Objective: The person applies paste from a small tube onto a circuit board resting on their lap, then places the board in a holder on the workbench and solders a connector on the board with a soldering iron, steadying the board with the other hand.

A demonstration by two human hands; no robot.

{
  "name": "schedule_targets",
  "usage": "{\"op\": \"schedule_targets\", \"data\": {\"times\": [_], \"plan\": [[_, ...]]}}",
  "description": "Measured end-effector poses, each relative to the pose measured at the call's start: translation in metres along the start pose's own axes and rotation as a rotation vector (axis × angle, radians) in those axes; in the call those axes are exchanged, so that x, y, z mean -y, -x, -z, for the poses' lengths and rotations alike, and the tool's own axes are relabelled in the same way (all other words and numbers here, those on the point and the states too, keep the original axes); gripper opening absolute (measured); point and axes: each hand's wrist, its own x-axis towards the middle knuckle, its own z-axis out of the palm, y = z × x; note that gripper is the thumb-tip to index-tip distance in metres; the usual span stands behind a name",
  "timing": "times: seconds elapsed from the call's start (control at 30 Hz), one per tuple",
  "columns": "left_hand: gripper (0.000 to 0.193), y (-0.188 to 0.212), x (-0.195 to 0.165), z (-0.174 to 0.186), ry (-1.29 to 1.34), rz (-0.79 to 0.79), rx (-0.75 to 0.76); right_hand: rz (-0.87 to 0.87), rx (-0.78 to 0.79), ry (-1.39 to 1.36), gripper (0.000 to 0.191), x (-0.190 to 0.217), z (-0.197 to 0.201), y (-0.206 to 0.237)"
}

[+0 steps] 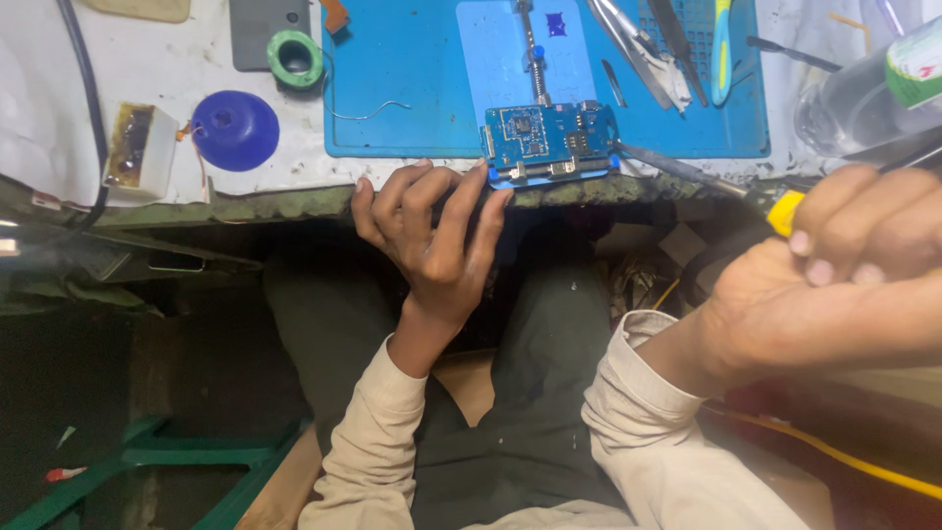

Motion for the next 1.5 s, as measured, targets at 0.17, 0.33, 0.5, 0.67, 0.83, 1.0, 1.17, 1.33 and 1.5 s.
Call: {"op": "schedule_targets", "data": {"times": [0.17, 0.33, 0.5, 0.67, 0.83, 1.0, 1.17, 1.33, 1.5], "plan": [[0.026, -0.002, -0.001, -0.002, 0.001, -0.003, -0.015, 0.016, -0.05, 0.028, 0.023, 0.008, -0.027, 0.003], [0.026, -0.002, 0.002, -0.004, 0.002, -0.028, -0.021, 0.09, -0.04, -0.076, 0.034, 0.006, -0.026, 0.003], [0.026, -0.002, 0.005, -0.004, -0.007, -0.024, -0.03, 0.29, -0.138, -0.097, 0.036, -0.002, 0.008, 0.007], [0.027, -0.007, 0.004, -0.002, 0.008, -0.042, -0.045, 0.417, -0.197, -0.081, 0.043, 0.011, 0.05, 0.029], [0.021, 0.007, -0.034, 0.03, 0.263, 0.046, -0.085, 0.465, -0.308, -0.268, 0.042, 0.024, 0.049, 0.049], [0.031, 0.027, -0.104, 0.059, 0.914, 0.345, 0.368, 0.534, -0.175, -0.134, 0.05, 0.005, -0.014, 0.074], [0.032, 0.023, -0.105, 0.068, 1.09, 0.535, 0.386, 0.624, 0.015, 0.197, 0.055, -0.006, -0.048, 0.112], [0.025, 0.022, -0.096, 0.07, 1.217, 0.645, 0.309, 0.37, 0.463, 0.431, 0.071, -0.007, -0.021, 0.135], [0.028, 0.007, -0.079, 0.071, 1.209, 0.832, 0.228, -0.391, 0.645, 0.438, 0.076, 0.01, -0.002, 0.199]]}}
